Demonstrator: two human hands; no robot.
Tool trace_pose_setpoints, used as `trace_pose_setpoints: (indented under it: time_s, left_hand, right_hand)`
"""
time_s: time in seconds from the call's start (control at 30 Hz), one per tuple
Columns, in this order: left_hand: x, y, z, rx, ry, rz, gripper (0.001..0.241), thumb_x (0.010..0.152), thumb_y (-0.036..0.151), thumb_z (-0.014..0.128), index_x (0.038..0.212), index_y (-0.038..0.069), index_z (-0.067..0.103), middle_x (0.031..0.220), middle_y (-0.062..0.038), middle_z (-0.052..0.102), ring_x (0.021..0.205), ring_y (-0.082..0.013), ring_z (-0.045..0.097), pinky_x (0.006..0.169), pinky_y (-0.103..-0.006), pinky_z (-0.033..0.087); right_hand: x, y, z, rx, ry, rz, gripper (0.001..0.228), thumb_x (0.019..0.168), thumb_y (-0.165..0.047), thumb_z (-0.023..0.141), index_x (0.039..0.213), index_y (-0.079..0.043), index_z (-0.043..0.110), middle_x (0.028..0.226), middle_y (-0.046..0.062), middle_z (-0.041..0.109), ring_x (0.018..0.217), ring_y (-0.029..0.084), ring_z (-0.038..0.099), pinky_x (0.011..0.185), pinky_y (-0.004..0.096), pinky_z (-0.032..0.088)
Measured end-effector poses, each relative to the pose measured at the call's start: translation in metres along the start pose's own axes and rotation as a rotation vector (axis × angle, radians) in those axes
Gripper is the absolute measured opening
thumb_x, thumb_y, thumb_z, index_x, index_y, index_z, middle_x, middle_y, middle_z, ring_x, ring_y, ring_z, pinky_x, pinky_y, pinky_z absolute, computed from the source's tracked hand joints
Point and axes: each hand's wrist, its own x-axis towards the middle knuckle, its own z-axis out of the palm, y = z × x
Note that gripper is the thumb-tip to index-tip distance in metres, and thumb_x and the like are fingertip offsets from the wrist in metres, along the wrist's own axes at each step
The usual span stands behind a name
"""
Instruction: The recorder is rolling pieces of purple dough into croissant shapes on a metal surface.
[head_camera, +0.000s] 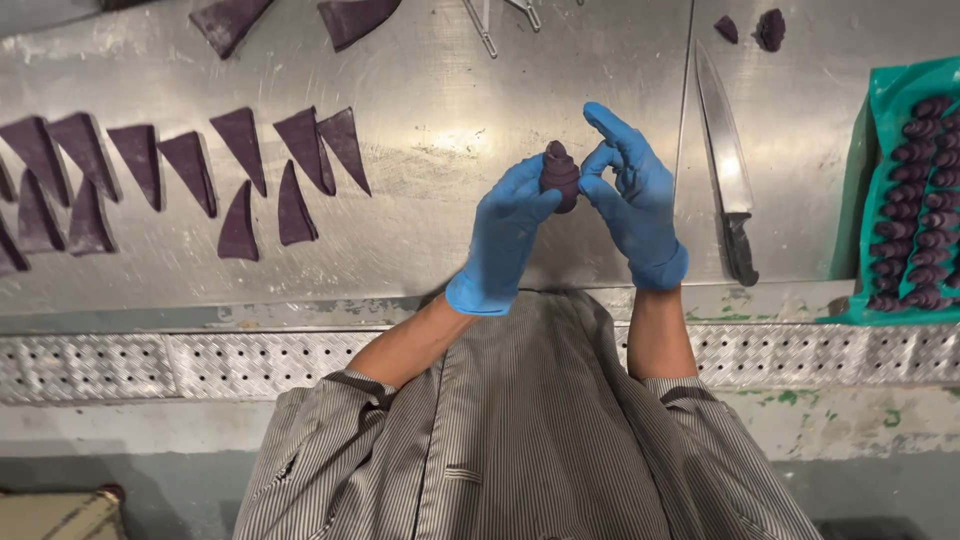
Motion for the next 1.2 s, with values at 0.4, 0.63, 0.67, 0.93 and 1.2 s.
trace_pose_setpoints:
  time_s: [0.4,0.63,0.67,0.93,1.2]
  left_hand:
    - [0.037,-0.044,0.033,0.072,-0.076,-0.151,0.048,0.097,-0.009,0.058,0.144,0.0,0.051,0.136,-0.012,0.063,0.121,-0.0192,0.063,0.107,-0.0326,0.05]
    - [0.074,-0.118,0.087,-0.169,-0.225,-0.243,0.047,0.102,0.003,0.062,0.146,-0.011,0.05,0.143,-0.018,0.061,0.131,-0.0248,0.061,0.117,-0.0402,0.049]
    - [0.082,-0.133,0.096,-0.219,-0.226,-0.303,0.052,0.104,0.004,0.062,0.149,-0.013,0.045,0.144,-0.019,0.061,0.132,-0.0259,0.061,0.118,-0.0404,0.048]
    - [0.134,-0.258,0.139,-0.081,-0.3,-0.256,0.078,0.11,0.012,0.062,0.171,0.004,0.013,0.118,-0.009,0.062,0.11,-0.0203,0.063,0.104,-0.0391,0.052]
    - [0.146,-0.279,0.131,0.541,-0.025,-0.344,0.054,0.103,0.02,0.059,0.152,0.005,0.044,0.108,-0.006,0.069,0.096,-0.0147,0.066,0.09,-0.0297,0.055]
  right_hand:
    - [-0.031,0.006,-0.052,0.049,0.246,0.024,0.061,0.102,-0.01,0.067,0.157,0.005,0.043,0.095,-0.006,0.054,0.083,0.001,0.048,0.075,0.015,0.04]
    - [-0.054,0.034,-0.146,0.234,0.302,0.011,0.062,0.103,-0.011,0.067,0.159,0.004,0.046,0.099,-0.006,0.054,0.085,0.001,0.048,0.075,0.016,0.039]
    - [-0.056,0.031,-0.16,0.198,0.292,-0.003,0.055,0.101,-0.013,0.063,0.151,0.005,0.049,0.12,-0.002,0.058,0.105,0.006,0.054,0.092,0.021,0.043]
    - [-0.106,0.09,-0.274,0.147,0.388,0.068,0.035,0.103,-0.009,0.055,0.133,0.006,0.062,0.134,0.012,0.068,0.119,0.015,0.063,0.108,0.032,0.05]
    - [-0.138,0.184,-0.487,0.139,0.999,0.335,0.039,0.094,-0.041,0.069,0.071,-0.011,0.062,0.065,-0.003,0.057,0.059,0.009,0.051,0.057,0.027,0.038]
